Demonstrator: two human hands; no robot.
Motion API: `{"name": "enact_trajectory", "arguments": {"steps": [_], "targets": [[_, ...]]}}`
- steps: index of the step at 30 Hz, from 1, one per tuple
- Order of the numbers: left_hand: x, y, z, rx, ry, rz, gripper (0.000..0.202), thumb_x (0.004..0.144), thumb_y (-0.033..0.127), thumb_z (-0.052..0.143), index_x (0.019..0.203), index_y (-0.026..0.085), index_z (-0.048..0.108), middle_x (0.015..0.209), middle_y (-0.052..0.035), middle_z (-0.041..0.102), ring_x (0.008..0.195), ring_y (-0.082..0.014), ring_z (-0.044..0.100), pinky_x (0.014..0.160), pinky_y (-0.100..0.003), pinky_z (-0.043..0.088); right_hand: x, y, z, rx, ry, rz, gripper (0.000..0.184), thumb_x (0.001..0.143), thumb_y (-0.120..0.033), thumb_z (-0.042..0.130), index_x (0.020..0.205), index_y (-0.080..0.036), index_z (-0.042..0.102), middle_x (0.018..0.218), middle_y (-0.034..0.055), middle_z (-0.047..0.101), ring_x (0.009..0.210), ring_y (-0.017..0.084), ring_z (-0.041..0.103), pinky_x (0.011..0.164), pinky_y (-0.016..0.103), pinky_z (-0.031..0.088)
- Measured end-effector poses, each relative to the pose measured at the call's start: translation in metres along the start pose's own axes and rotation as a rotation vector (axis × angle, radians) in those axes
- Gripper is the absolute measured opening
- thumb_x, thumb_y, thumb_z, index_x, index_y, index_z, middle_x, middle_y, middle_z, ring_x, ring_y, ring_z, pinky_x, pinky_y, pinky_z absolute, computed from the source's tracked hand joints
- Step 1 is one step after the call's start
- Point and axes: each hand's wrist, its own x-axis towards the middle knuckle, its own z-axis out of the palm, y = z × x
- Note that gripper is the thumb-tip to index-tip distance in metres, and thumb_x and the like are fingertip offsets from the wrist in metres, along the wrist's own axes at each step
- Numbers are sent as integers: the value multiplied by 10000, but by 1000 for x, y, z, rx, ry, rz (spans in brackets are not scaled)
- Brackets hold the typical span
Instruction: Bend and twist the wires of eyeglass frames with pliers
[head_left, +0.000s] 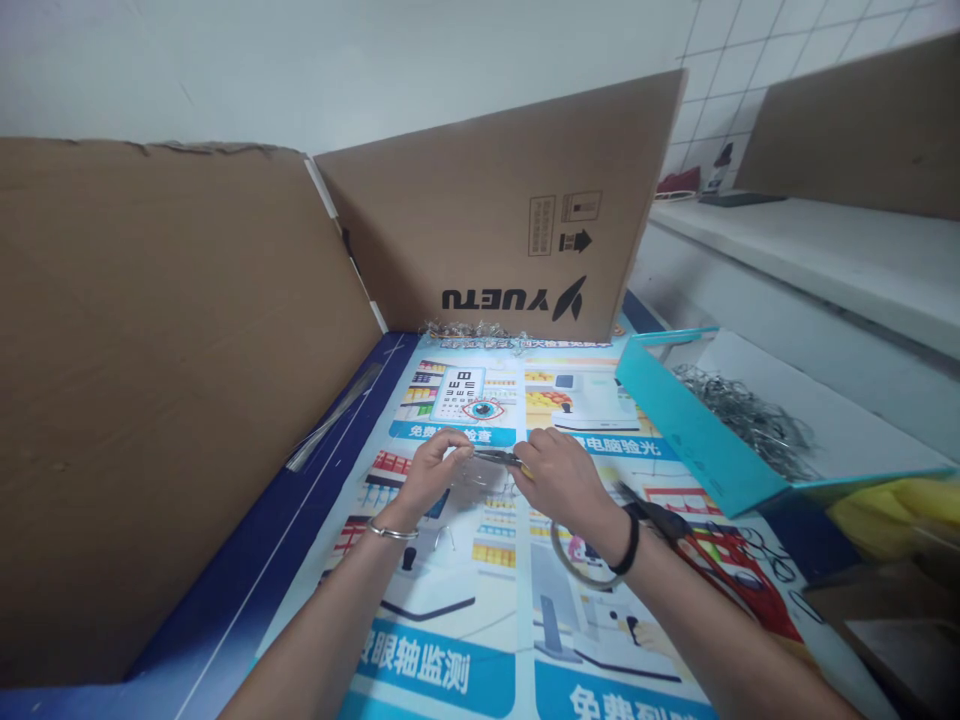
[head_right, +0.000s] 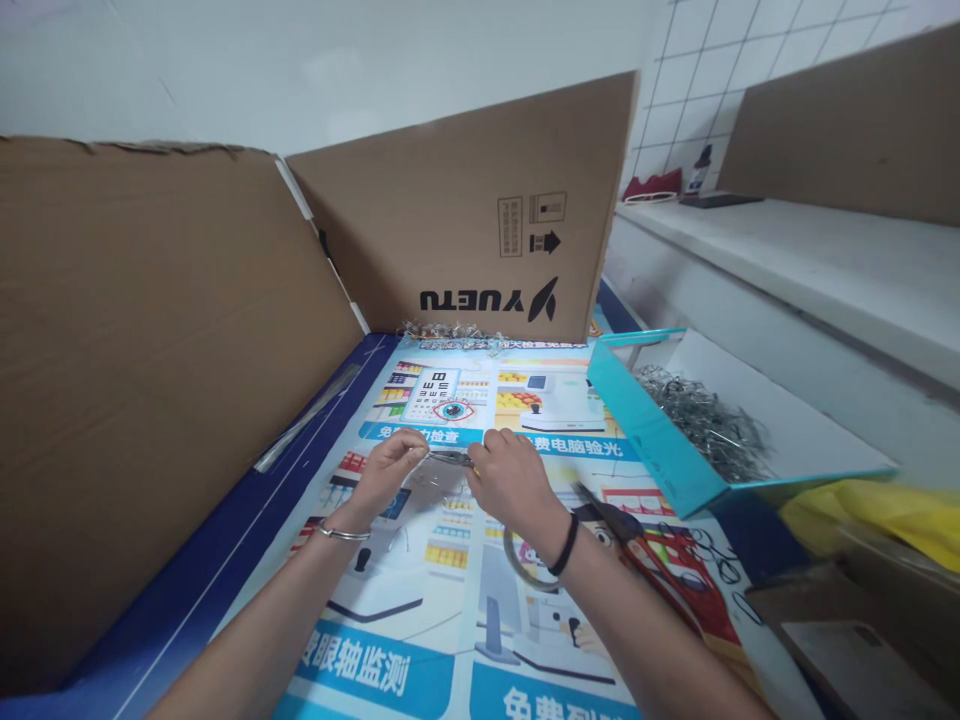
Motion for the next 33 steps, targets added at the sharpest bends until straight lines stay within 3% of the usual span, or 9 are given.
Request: {"name": "enact_trajectory", "arguments": {"steps": [11, 21, 25, 33], "targets": [[0, 4, 6, 87, 8, 70, 95, 829, 252, 568, 766, 188, 598, 803, -29, 590, 808, -157, 548, 795, -301, 425, 0, -5, 2, -1, -68, 29, 169, 843, -326, 512, 866, -199, 621, 836, 74, 590, 830, 205, 511, 691, 312, 314], [-2, 5, 9, 84, 20, 40, 117, 839, 254, 544, 754, 181, 580, 793, -19, 571, 790, -153, 536, 774, -281, 413, -1, -4, 6, 8, -80, 29, 178, 850, -330, 508, 882, -210, 635, 843, 69, 598, 831, 199, 522, 684, 297, 334], [-2, 2, 10, 29, 56, -73, 133, 841, 281, 539, 762, 175, 558, 799, -13, 552, 772, -141, 521, 744, -261, 411, 3, 13, 2, 30, -71, -3, 200, 850, -371, 517, 881, -209, 631, 840, 55, 597, 854, 197, 520, 723, 297, 341], [0, -7, 13, -48, 108, -208, 126, 780, 294, 587, 762, 173, 557, 751, -1, 555, 721, -132, 507, 696, -241, 405, -1, 66, 9, -120, -169, 207, 263, 848, -383, 513, 914, -157, 630, 894, 117, 610, 872, 232, 539, 721, 322, 337]]}}
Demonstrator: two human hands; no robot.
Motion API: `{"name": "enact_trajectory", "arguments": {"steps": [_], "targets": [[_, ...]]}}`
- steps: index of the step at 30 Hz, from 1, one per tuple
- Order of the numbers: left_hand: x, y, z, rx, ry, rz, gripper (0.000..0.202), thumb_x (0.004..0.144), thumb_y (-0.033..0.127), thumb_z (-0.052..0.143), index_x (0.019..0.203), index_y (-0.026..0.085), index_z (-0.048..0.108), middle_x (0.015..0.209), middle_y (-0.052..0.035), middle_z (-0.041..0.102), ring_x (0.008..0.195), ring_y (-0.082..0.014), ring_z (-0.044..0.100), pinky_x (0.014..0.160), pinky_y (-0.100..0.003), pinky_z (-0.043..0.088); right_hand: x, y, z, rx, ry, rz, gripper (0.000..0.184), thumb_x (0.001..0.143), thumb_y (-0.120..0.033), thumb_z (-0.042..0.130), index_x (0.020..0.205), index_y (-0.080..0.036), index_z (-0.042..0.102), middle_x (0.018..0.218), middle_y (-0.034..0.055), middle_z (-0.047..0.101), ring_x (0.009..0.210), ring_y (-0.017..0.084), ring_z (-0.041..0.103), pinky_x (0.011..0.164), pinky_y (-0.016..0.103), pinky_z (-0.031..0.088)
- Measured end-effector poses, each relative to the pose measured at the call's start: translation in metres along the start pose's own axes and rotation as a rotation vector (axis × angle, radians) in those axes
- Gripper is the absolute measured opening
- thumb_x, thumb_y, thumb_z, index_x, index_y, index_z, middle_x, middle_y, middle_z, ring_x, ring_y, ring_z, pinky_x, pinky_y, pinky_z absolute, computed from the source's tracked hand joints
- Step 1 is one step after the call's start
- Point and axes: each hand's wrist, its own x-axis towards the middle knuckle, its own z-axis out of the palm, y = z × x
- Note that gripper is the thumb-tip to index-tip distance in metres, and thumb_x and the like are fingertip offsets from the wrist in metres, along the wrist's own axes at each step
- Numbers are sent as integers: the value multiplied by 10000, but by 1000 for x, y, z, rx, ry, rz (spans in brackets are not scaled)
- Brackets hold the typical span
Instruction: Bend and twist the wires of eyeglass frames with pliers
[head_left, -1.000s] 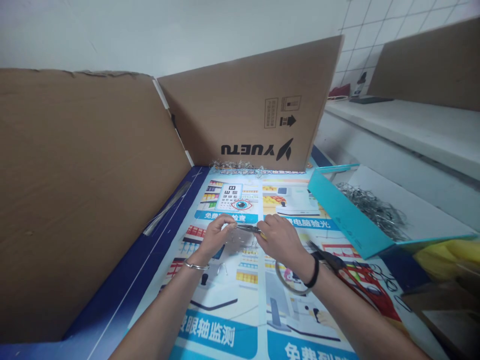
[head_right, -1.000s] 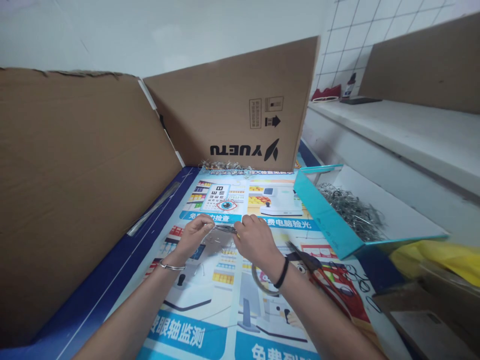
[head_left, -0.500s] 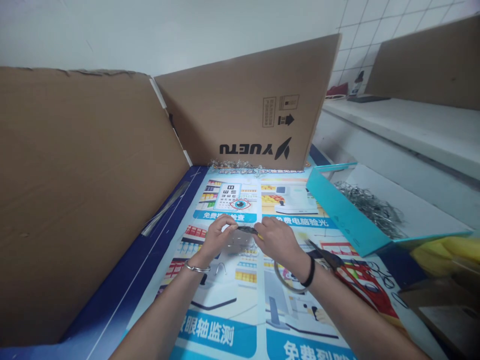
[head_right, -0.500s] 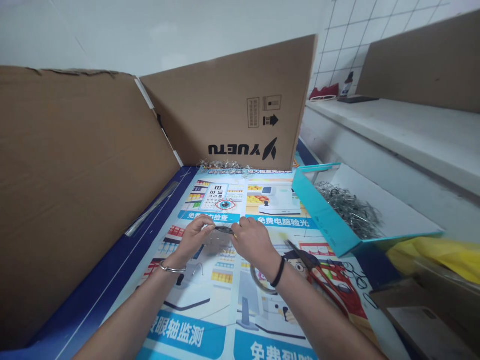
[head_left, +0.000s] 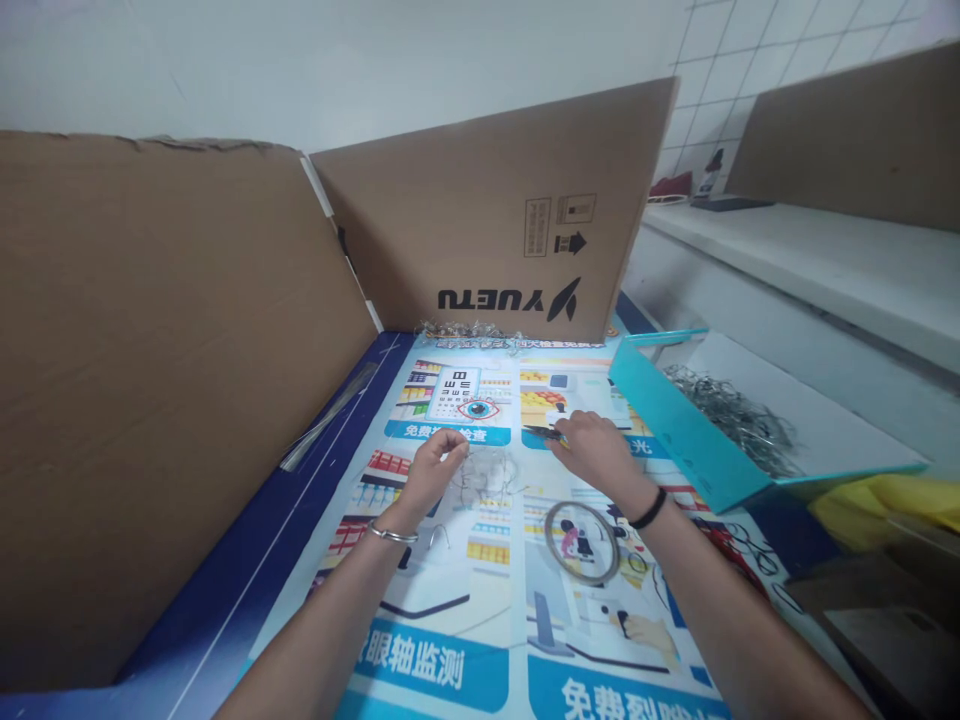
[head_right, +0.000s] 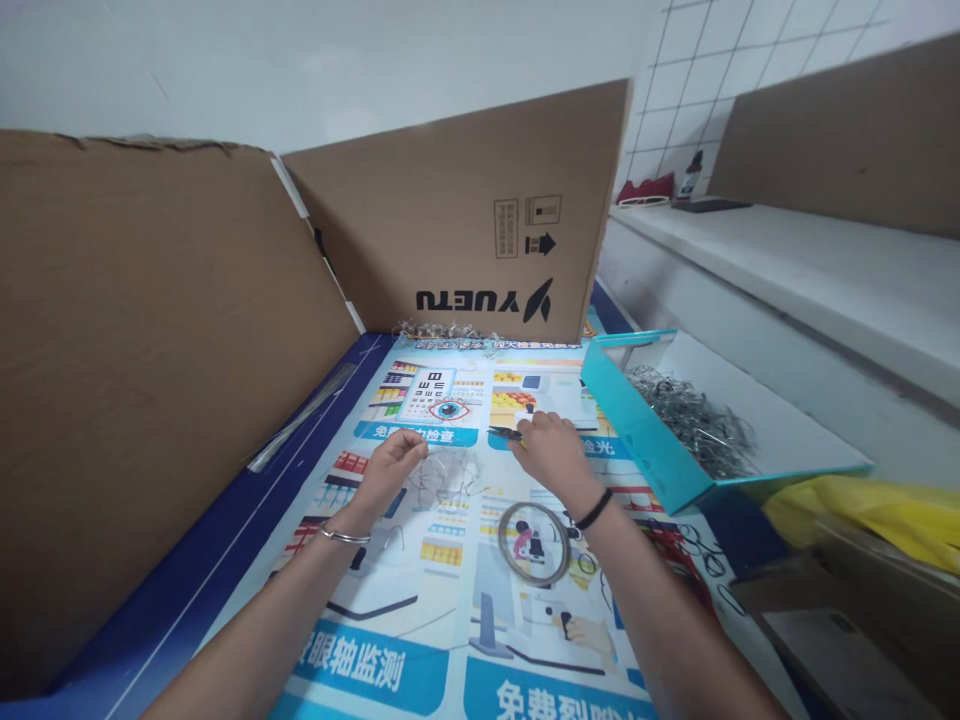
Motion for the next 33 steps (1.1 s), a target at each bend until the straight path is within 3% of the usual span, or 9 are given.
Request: {"name": "enact_trajectory", "arguments": {"steps": [7, 9, 11, 16, 19, 24, 27, 33], "targets": [[-3, -1, 7, -24, 7, -14, 124, 767, 280, 589, 733, 173, 538, 713, 6, 537, 697, -129, 502, 675, -239, 403, -2, 2, 7, 1, -3, 21, 296, 789, -407, 594, 948, -158, 619, 984, 140, 602, 982, 279, 504, 805, 384, 332], [-5, 1, 10, -43, 34, -14, 121, 771, 277, 589, 738, 174, 535, 707, 13, 536, 683, -121, 498, 659, -231, 397, -1, -4, 2, 130, 24, 1, 235, 812, -365, 568, 906, -158, 628, 963, 128, 611, 980, 266, 506, 821, 376, 338], [-7, 3, 12, -61, 55, -21, 123, 784, 282, 582, 749, 174, 533, 702, 20, 535, 666, -114, 494, 643, -225, 391, -1, -13, -1, 407, 21, -50, 194, 835, -326, 535, 858, -162, 637, 878, 98, 630, 924, 229, 533, 835, 353, 352], [-13, 10, 19, -119, 91, -37, 129, 797, 293, 582, 780, 175, 533, 717, 16, 548, 678, -115, 507, 652, -230, 401, -3, -37, 7, 568, 11, -122, 339, 790, -372, 591, 1066, -176, 606, 1022, 81, 628, 1007, 203, 533, 869, 313, 382], [-16, 15, 24, -163, 113, -48, 126, 790, 287, 588, 771, 175, 533, 713, 16, 555, 683, -118, 521, 668, -233, 412, -3, -44, 14, 651, 17, -131, 342, 770, -362, 607, 1060, -180, 610, 1019, 78, 636, 977, 200, 554, 868, 332, 391], [-19, 18, 30, -229, 131, -70, 130, 765, 280, 602, 748, 175, 528, 688, 25, 549, 655, -112, 517, 651, -229, 411, -1, -46, 14, 750, 39, -109, 100, 784, -270, 566, 812, -199, 631, 837, 18, 664, 819, 156, 592, 784, 293, 419], [-20, 15, 30, -251, 106, -72, 119, 764, 270, 595, 751, 176, 524, 684, 25, 548, 658, -115, 519, 656, -233, 413, 0, -46, 12, 799, 51, -82, 109, 793, -241, 523, 743, -199, 611, 775, 3, 657, 759, 141, 592, 720, 266, 428], [-19, 12, 27, -183, 78, -58, 89, 750, 237, 585, 735, 174, 525, 709, 13, 547, 686, -125, 503, 655, -238, 401, -2, -48, 14, 865, 25, -61, 178, 831, -287, 465, 780, -199, 611, 742, -3, 642, 684, 129, 577, 627, 235, 431]]}}
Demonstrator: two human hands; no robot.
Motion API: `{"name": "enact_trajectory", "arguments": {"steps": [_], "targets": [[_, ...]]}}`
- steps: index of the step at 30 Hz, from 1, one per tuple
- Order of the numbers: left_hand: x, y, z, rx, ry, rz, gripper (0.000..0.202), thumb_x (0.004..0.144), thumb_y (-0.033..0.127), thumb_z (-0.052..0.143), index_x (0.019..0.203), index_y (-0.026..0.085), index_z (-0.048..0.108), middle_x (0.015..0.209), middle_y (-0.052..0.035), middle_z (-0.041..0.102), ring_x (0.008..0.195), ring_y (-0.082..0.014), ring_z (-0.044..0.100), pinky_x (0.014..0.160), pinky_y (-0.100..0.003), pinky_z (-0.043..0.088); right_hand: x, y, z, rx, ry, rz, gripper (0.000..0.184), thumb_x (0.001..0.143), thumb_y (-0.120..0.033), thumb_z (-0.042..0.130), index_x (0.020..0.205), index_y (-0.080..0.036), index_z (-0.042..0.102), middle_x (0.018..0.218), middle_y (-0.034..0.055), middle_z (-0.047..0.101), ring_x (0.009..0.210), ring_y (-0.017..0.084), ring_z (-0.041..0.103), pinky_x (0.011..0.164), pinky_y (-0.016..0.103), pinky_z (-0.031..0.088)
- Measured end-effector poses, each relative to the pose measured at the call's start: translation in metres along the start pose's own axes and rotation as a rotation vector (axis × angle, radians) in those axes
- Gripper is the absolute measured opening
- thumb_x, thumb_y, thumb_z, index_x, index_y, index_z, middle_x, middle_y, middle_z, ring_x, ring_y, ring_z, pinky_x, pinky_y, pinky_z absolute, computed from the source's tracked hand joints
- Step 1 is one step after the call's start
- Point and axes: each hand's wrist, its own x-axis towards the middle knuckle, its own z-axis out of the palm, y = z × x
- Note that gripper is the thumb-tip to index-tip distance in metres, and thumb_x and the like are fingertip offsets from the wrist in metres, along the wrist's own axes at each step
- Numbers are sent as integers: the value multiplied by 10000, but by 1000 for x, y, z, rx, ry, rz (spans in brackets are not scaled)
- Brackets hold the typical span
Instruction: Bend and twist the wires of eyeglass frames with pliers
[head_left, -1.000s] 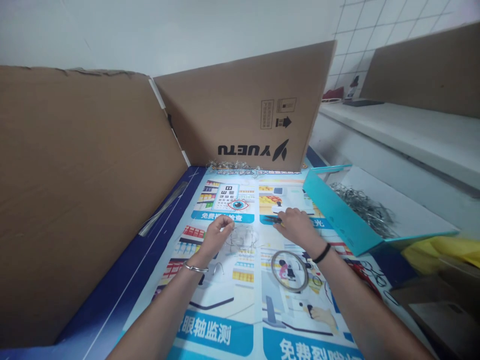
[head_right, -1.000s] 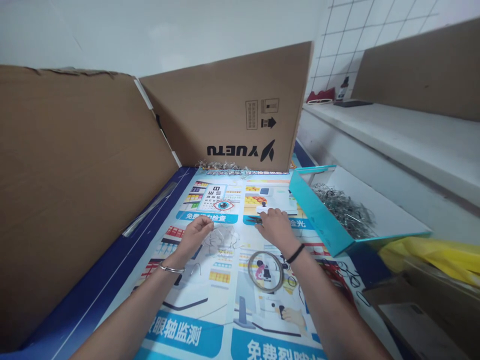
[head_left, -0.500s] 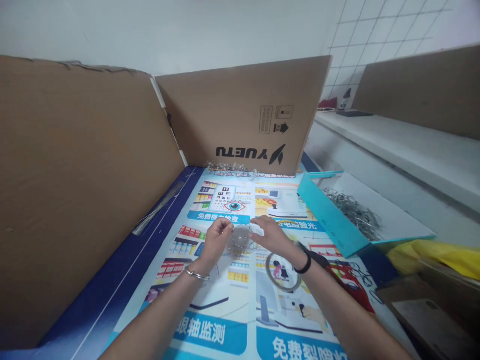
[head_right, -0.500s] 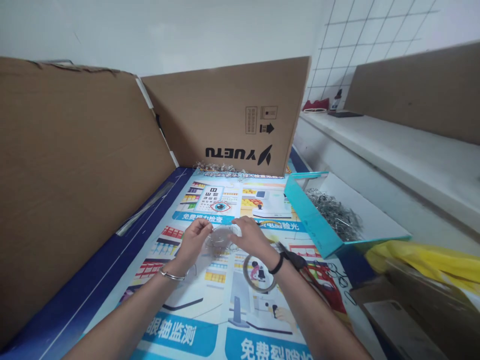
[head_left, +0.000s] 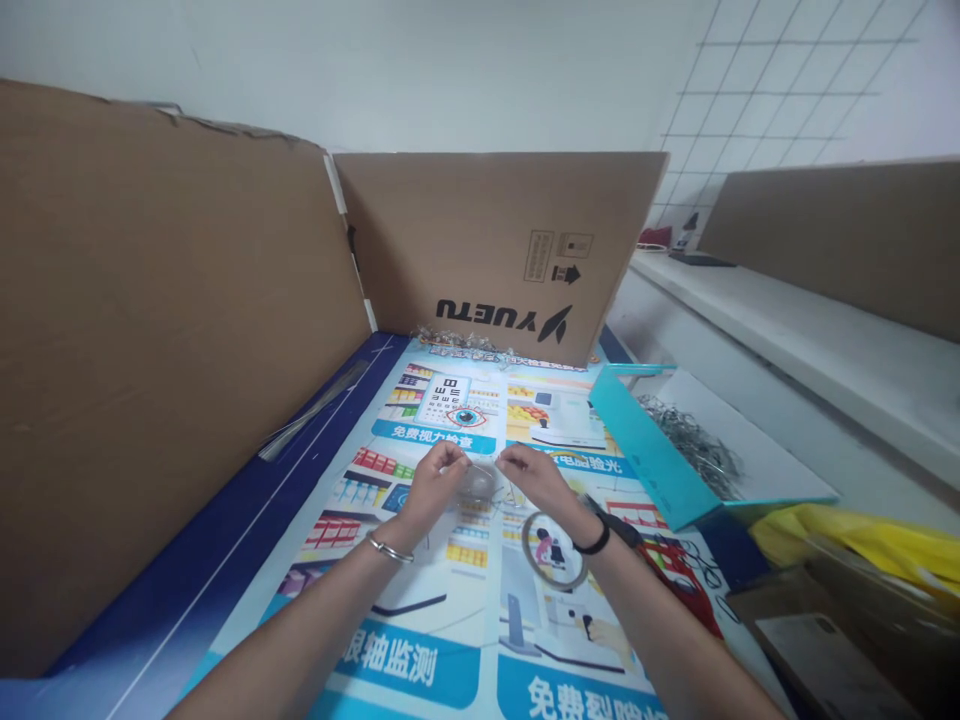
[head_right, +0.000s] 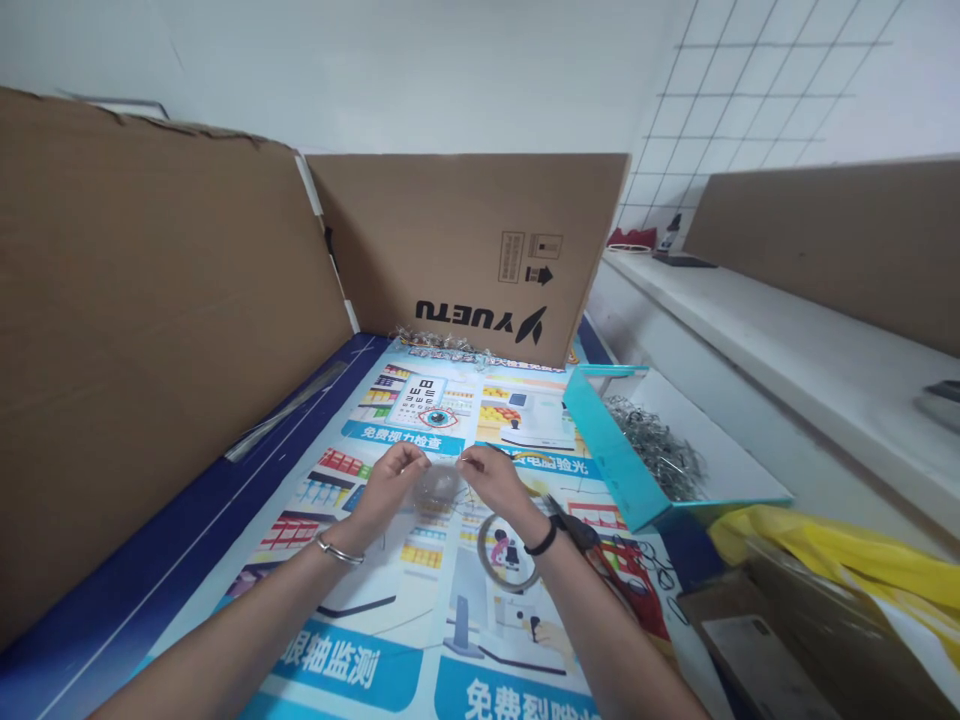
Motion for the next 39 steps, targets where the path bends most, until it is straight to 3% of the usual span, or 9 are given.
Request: {"name": "enact_trajectory", "arguments": {"steps": [10, 15, 29, 39], "targets": [[-1, 5, 1, -39, -47, -71, 53, 705, 214, 545, 709, 173, 512, 665, 28, 507, 625, -115, 466, 601, -226, 367, -2, -2, 5, -22, -6, 1, 178, 820, -284, 477, 812, -209, 638, 761, 3, 645, 676, 134, 558, 632, 251, 420], [-1, 9, 1, 51, -48, -105, 91, 705, 245, 513, 658, 167, 513, 633, 24, 507, 624, -120, 473, 609, -229, 377, -3, 1, 8, -16, -18, -27, 166, 824, -293, 492, 827, -219, 641, 773, 5, 640, 682, 134, 553, 639, 255, 417], [4, -2, 0, 247, 94, -110, 119, 662, 234, 506, 579, 176, 568, 592, 15, 550, 629, -145, 501, 610, -244, 379, -4, -6, 8, -11, -37, -82, 138, 818, -235, 502, 784, -223, 635, 743, 7, 624, 697, 140, 541, 654, 262, 401], [-5, -3, 7, 181, 210, -85, 127, 762, 273, 471, 678, 183, 504, 602, 36, 469, 570, -115, 430, 547, -218, 358, -4, -4, 9, -29, -37, -34, 172, 818, -237, 465, 706, -213, 593, 645, -24, 576, 603, 117, 500, 578, 233, 354]]}}
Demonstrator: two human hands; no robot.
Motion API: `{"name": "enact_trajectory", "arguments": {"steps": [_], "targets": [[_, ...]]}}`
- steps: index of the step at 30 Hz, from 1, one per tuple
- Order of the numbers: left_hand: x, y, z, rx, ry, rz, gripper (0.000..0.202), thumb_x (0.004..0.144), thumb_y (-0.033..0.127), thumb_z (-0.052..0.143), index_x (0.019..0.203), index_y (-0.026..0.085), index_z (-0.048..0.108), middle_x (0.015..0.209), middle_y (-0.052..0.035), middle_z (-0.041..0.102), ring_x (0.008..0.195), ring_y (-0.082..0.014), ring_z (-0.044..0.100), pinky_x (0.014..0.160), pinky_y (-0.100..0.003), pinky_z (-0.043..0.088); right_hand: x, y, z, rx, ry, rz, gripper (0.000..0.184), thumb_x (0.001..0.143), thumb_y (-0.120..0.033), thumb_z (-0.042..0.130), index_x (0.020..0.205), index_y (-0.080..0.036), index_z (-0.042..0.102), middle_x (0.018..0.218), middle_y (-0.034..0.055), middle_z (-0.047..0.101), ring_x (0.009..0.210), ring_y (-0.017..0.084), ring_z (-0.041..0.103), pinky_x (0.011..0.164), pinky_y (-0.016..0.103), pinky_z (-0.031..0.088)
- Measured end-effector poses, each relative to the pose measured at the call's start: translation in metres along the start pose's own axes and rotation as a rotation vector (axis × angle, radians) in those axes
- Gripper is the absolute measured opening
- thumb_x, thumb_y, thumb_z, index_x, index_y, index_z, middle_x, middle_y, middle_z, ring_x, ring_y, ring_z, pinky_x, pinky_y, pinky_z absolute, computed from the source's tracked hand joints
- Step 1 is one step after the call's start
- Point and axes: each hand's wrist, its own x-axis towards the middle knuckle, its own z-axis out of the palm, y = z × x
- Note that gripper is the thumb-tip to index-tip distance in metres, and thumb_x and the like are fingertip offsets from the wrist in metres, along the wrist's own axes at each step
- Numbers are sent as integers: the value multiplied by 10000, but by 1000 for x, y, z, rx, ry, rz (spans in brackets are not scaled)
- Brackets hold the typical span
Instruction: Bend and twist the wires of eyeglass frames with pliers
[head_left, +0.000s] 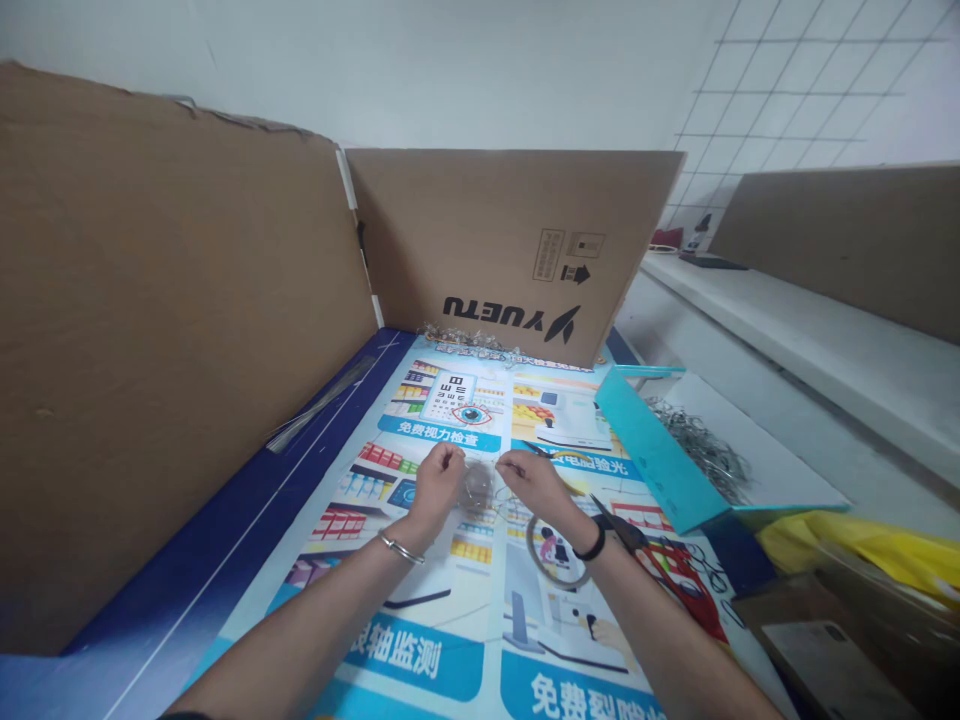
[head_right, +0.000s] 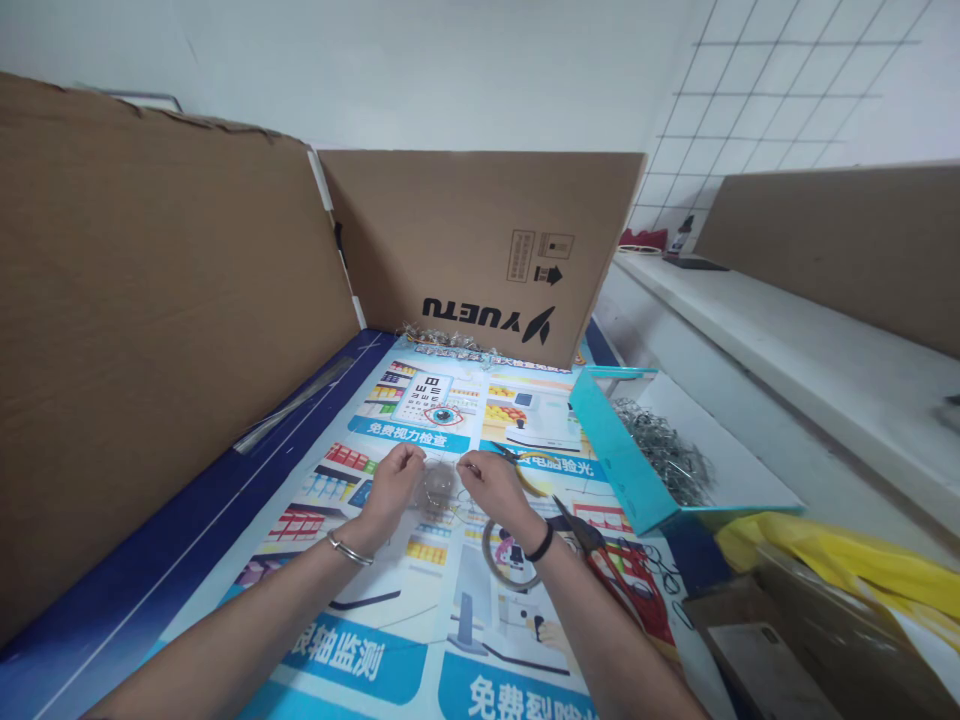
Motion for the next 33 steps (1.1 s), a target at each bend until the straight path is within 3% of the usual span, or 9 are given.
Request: {"name": "enact_trajectory", "arguments": {"steps": [7, 13, 23, 33], "targets": [[-1, 3, -1, -3, -71, 136, 117, 792, 262, 476, 705, 185, 494, 635, 38, 445, 596, -112, 411, 577, -217, 356, 1, 2, -1, -27, 15, 27, 146, 796, -230, 482, 713, -214, 601, 651, -27, 585, 604, 115, 502, 583, 231, 345], [5, -2, -4, -51, -210, 92, 78, 737, 193, 489, 660, 176, 496, 617, 37, 456, 583, -108, 413, 553, -212, 339, 1, 0, -2, -53, 12, 19, 146, 793, -222, 486, 706, -214, 603, 689, -14, 596, 657, 124, 513, 611, 235, 347], [2, -5, -2, -71, -102, 75, 111, 786, 237, 463, 687, 193, 439, 616, 44, 434, 574, -110, 409, 566, -215, 351, 1, -4, -3, -60, 9, 10, 177, 813, -232, 468, 693, -208, 596, 664, -17, 582, 634, 119, 508, 594, 231, 350], [-2, -1, -2, -47, -249, 201, 132, 838, 287, 473, 774, 183, 523, 755, 0, 541, 738, -144, 501, 701, -246, 407, 0, -4, -3, -86, 22, 11, 149, 792, -213, 486, 710, -211, 610, 669, -17, 591, 627, 117, 509, 584, 229, 343]]}}
